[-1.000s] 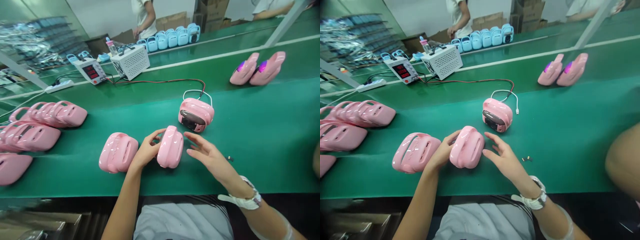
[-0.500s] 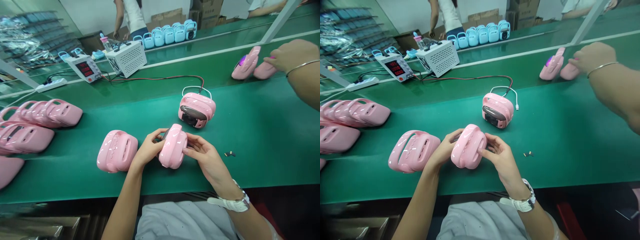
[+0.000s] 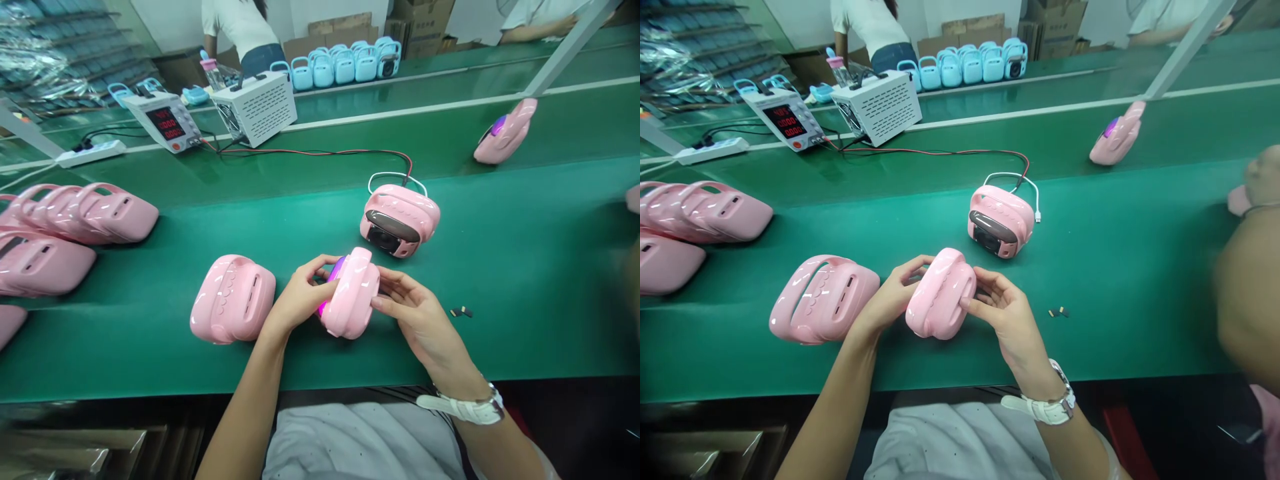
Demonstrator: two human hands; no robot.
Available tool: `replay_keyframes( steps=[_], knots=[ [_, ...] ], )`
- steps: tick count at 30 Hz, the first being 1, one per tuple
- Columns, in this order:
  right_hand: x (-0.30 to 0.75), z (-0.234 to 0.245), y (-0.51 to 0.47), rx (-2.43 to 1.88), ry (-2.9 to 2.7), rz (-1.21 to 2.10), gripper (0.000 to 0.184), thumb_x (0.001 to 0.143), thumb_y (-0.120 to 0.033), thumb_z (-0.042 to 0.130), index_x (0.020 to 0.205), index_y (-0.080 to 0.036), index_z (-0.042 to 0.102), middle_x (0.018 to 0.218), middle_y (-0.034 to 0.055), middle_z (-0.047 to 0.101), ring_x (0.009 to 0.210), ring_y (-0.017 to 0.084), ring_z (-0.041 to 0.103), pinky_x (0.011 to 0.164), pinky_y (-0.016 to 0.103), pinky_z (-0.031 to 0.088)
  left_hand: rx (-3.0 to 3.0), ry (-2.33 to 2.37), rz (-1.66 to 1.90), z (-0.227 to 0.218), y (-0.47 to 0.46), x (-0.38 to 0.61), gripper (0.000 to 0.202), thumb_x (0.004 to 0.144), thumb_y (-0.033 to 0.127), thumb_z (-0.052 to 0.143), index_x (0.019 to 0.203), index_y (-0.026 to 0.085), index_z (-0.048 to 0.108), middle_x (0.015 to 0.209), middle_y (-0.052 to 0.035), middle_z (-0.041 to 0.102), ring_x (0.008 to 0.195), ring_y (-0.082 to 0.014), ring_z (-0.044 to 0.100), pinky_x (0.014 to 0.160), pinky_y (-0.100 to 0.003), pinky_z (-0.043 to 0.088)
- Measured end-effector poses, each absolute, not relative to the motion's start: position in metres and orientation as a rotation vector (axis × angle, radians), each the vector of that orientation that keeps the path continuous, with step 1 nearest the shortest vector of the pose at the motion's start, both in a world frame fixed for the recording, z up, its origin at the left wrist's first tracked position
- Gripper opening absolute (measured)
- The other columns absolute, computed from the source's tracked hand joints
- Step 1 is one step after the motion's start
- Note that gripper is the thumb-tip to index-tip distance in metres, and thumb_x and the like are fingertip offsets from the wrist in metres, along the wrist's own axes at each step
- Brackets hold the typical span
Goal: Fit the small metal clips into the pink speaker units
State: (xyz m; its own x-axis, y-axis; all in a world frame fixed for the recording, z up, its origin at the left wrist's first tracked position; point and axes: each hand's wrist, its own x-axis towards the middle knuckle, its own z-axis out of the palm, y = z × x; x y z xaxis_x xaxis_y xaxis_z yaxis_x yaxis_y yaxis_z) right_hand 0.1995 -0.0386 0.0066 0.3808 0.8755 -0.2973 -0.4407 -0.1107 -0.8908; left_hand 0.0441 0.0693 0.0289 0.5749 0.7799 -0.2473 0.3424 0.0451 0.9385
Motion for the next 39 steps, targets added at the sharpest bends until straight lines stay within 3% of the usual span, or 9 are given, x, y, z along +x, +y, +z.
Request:
replay_keyframes(
  steps=[15,27,31,36,39],
  knots=[
    [0.2,0.006,-0.039,-1.257,-0.461,1.172,0.05,0.052,-0.03,0.093,0.097,-0.023,0.071,0.114,0.0082,0.072,0.114,0.029,0.062,0.102,0.045,0.049,1.552,1.012,0.446,0.024,0.066,0.046,0.049,0.075,0.044,0.063,0.117,0.02,0.066,0.091,-0.0015,0.059,0.075,-0.0152,0.052,0.068,-0.026,0.041],
    [0.209,0.006,-0.036,-1.269,-0.569,1.166,0.049,0.051,-0.027,0.093,0.096,-0.023,0.073,0.113,0.0067,0.073,0.112,0.028,0.065,0.095,0.042,0.054,1.586,0.982,0.462,0.025,0.063,0.045,0.042,0.076,0.043,0.061,0.112,0.021,0.065,0.088,0.0008,0.057,0.07,-0.0134,0.048,0.062,-0.024,0.038],
    [0.195,0.001,-0.049,-1.206,-0.631,1.011,0.043,0.065,-0.028,0.087,0.106,-0.03,0.075,0.123,0.0029,0.071,0.118,0.027,0.063,0.099,0.043,0.054,1.57,0.997,0.491,0.023,0.06,0.046,0.047,0.078,0.047,0.059,0.116,0.02,0.064,0.093,-0.0006,0.058,0.072,-0.0141,0.05,0.065,-0.025,0.038],
    [0.173,-0.004,-0.058,-1.417,-0.758,0.559,0.01,0.079,-0.029,0.077,0.088,-0.031,0.08,0.12,0.0035,0.072,0.115,0.029,0.065,0.103,0.049,0.05,1.577,1.025,0.537,0.023,0.056,0.048,0.046,0.079,0.047,0.056,0.115,0.019,0.064,0.091,-0.0013,0.057,0.074,-0.015,0.05,0.066,-0.025,0.039],
    [0.176,-0.001,-0.059,-1.456,-0.807,0.474,0.008,0.08,-0.029,0.075,0.085,-0.032,0.08,0.107,0.003,0.076,0.107,0.03,0.069,0.099,0.051,0.052,1.578,1.053,0.532,0.024,0.055,0.048,0.046,0.078,0.046,0.057,0.116,0.02,0.065,0.09,-0.0011,0.057,0.068,-0.0135,0.047,0.065,-0.025,0.038]
  ],
)
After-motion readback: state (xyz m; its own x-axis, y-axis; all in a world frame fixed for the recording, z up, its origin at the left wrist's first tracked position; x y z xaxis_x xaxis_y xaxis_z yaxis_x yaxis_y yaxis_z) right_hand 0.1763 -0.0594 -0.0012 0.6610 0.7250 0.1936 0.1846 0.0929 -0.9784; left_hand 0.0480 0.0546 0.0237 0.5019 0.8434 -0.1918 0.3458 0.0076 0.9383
